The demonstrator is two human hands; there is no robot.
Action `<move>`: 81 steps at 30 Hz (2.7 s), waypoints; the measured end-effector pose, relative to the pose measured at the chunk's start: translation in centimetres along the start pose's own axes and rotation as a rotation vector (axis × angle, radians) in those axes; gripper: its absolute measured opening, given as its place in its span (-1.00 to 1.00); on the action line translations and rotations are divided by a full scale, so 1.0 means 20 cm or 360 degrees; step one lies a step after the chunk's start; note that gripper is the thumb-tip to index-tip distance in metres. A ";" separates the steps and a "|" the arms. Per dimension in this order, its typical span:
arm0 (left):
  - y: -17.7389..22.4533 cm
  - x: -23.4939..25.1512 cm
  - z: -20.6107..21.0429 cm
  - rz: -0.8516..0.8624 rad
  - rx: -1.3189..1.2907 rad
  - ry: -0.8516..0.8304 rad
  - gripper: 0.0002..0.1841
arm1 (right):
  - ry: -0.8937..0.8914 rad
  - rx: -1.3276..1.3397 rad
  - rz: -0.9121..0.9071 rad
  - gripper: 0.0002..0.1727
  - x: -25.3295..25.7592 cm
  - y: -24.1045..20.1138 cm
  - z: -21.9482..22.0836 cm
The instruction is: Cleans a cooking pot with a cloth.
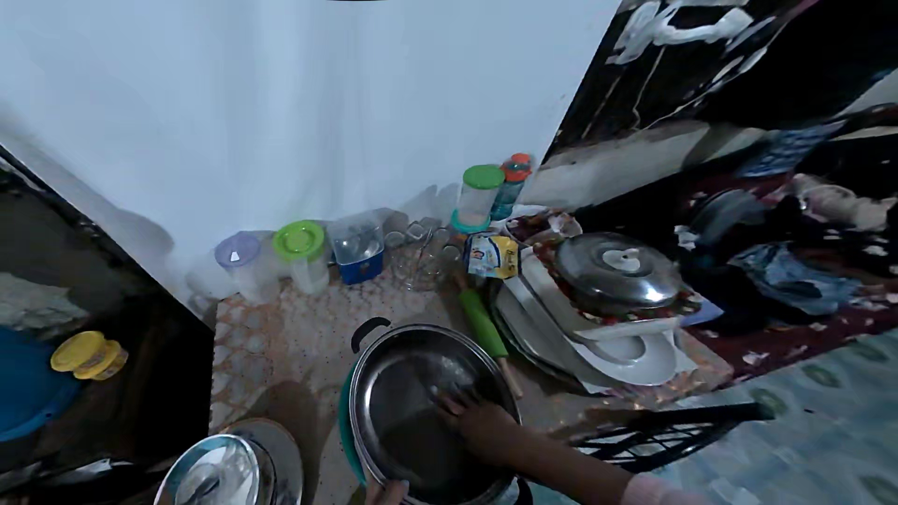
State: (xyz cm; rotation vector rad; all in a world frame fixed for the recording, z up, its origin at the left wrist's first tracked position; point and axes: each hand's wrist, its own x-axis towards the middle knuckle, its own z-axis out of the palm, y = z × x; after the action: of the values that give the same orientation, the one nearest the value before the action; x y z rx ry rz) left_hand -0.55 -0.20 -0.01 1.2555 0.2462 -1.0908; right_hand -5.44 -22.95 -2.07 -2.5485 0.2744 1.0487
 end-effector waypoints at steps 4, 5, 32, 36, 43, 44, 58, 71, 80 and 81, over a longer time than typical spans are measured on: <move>0.00 0.00 -0.01 -0.0031 -0.0011 0.0010 -0.24 | -0.0117 0.0073 -0.0304 -0.33 -0.03 -0.03 0.07; 0.00 0.01 -0.01 -0.0035 -0.0003 0.0004 -0.23 | -0.0077 0.0094 -0.0241 -0.31 -0.03 -0.02 0.06; -0.06 0.06 -0.12 -0.0148 0.0233 0.0085 -0.13 | 0.0076 0.0336 0.0266 -0.20 0.07 -0.08 0.23; -0.08 0.07 -0.14 -0.0109 0.0339 0.0086 -0.10 | 0.0065 0.0291 0.0326 -0.17 0.05 -0.09 0.25; -0.09 0.09 -0.17 -0.0070 0.0377 0.0124 -0.04 | 0.1031 0.0337 0.0110 -0.51 -0.05 -0.02 0.24; -0.09 0.09 -0.18 -0.0069 0.0350 0.0116 -0.02 | 0.1356 0.0370 0.0102 -0.54 -0.04 0.02 0.25; -0.05 0.15 -0.22 0.0013 0.0198 -0.0103 -0.33 | 0.0875 0.1418 0.0619 -0.60 -0.11 0.22 -0.09; -0.10 0.11 -0.21 0.0262 -0.0075 0.0007 -0.73 | 0.1717 0.0286 0.0297 -0.23 -0.03 0.07 -0.06; -0.13 0.13 -0.22 0.0366 -0.0186 -0.0215 -0.78 | 0.0154 -0.0011 0.0203 -0.31 0.07 -0.11 -0.01; -0.14 0.13 -0.23 0.0372 -0.0181 -0.0201 -0.76 | 0.0093 -0.0031 0.0141 -0.30 0.06 -0.11 0.01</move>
State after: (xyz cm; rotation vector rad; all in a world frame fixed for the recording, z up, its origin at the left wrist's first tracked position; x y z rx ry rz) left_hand 0.52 2.60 -5.22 1.0799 0.0621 -0.9370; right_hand -4.09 -20.99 -2.49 -2.6089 0.3980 1.0139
